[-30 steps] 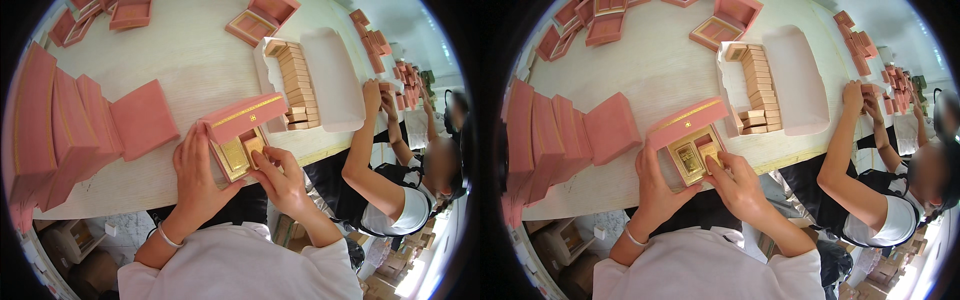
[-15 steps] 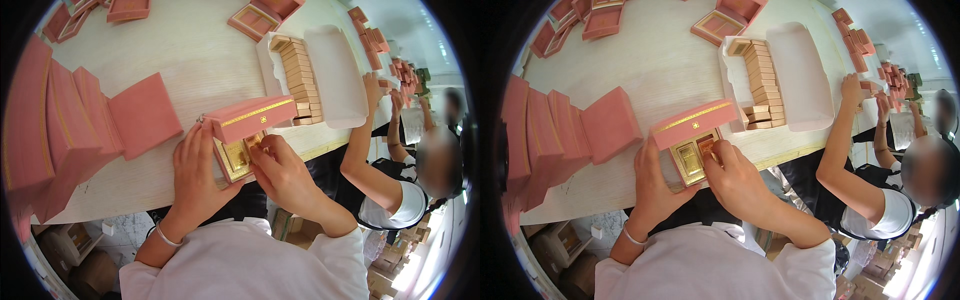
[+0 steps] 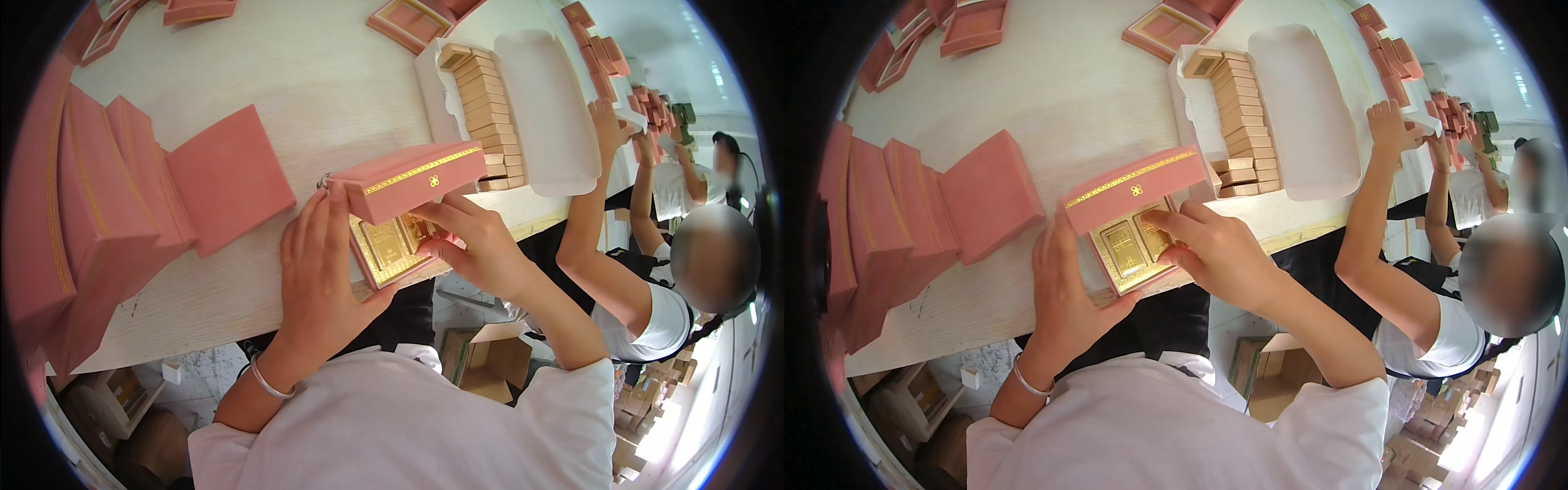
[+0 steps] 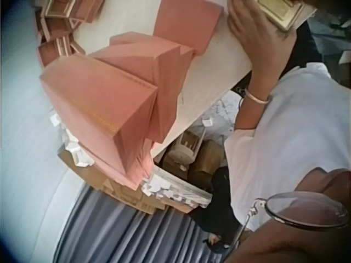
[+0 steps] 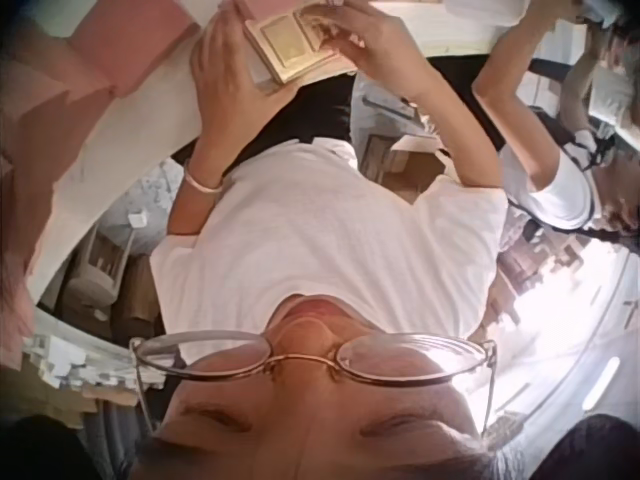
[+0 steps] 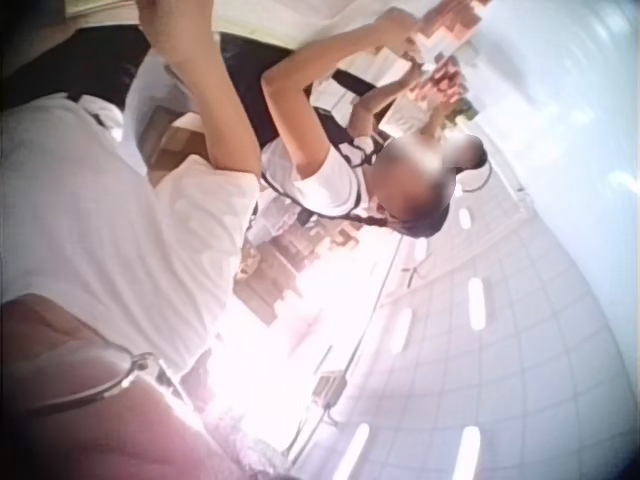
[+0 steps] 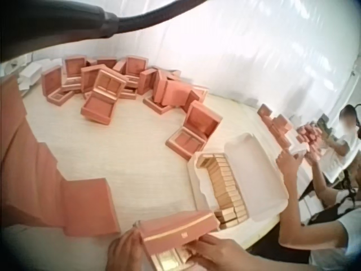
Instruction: The person places small gold-wrapped items into pink boxes with gold interiors, closes the lids, and stacks the finished boxes on the table. The person repeats this process continuously while other workers perform the same task nearby.
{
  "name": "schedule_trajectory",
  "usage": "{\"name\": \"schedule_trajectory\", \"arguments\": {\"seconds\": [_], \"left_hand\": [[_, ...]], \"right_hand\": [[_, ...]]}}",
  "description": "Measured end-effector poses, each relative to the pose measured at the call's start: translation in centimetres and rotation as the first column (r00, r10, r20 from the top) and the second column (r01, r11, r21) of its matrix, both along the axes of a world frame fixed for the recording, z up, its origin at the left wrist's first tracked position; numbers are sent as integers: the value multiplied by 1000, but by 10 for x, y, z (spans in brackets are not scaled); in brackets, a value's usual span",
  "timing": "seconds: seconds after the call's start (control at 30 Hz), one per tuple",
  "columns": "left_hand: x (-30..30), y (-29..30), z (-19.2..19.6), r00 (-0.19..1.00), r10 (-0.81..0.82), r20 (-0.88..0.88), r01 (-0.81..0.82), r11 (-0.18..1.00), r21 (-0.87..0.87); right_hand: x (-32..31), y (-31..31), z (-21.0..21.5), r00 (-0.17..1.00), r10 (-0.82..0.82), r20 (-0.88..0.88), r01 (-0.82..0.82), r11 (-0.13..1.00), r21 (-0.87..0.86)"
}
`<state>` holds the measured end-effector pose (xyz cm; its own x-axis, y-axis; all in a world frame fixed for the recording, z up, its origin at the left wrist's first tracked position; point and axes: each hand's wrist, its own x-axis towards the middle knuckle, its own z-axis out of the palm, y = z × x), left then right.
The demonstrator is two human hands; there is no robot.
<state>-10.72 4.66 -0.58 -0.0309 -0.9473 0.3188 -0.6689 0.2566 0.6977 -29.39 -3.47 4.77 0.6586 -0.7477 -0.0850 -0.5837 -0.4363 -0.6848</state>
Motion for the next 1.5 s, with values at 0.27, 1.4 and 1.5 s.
{"name": "schedule_trajectory", "arguments": {"seconds": [0.27, 1.4, 1.5], "left_hand": [[-3, -2, 1, 1000, 10, -10, -10, 1000, -6], [21, 26, 50, 887, -120, -446, 24, 977, -214], [26, 30, 45, 903, -5, -430, -144, 938, -315]], "right_hand": [[-2, -9, 8, 994, -73, -83, 89, 974, 208], [36, 47, -6, 742, -93, 664, 322, 918, -231], [74, 34, 8, 268, -728, 630, -3, 654, 757]]}}
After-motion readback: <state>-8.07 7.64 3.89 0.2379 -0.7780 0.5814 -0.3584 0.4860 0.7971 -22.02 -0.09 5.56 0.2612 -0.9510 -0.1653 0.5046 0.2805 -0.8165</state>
